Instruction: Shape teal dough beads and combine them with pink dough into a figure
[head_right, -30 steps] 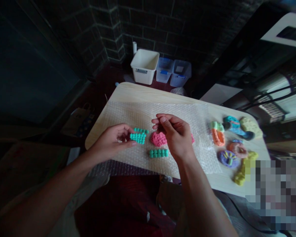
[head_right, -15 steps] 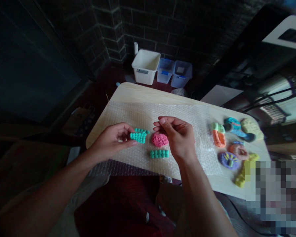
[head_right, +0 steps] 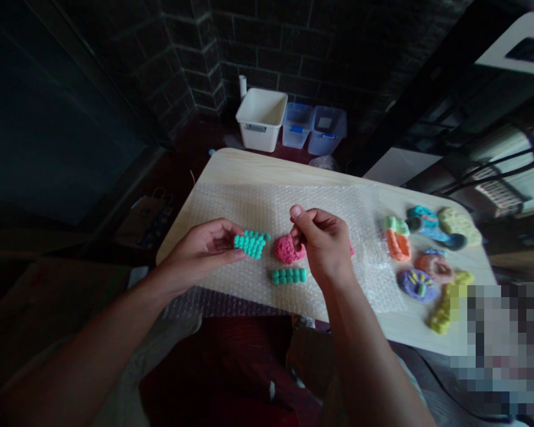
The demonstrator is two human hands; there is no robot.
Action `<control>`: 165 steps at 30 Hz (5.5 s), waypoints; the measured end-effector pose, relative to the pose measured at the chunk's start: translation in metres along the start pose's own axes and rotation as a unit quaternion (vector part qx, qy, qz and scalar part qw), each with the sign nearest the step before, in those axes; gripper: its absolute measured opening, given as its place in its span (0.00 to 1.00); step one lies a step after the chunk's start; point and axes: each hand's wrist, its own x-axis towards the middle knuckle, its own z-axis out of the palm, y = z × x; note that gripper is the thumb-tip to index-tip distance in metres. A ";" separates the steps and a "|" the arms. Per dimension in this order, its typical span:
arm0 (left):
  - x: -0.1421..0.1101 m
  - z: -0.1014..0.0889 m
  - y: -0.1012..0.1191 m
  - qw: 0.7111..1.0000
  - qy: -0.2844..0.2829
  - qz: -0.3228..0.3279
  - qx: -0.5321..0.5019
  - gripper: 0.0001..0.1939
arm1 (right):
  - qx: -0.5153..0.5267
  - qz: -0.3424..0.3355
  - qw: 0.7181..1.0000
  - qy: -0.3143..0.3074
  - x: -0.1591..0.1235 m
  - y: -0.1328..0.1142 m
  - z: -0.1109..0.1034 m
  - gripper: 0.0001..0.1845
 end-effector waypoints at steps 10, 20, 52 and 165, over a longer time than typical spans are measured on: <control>0.000 0.002 0.000 1.000 0.012 -0.001 -0.006 0.17 | 0.059 0.016 0.998 -0.002 0.010 0.021 -0.006 0.17; 0.014 -0.033 0.015 0.976 0.176 0.062 -0.110 0.19 | 0.039 0.023 0.999 -0.009 0.006 0.017 -0.004 0.17; -0.007 -0.013 -0.005 0.926 0.000 -0.021 0.376 0.17 | 0.110 0.122 0.963 -0.215 -0.015 0.003 0.005 0.09; -0.004 0.016 0.016 0.984 0.092 -0.079 -0.128 0.09 | -0.216 -0.174 0.936 -0.217 -0.028 0.003 0.020 0.15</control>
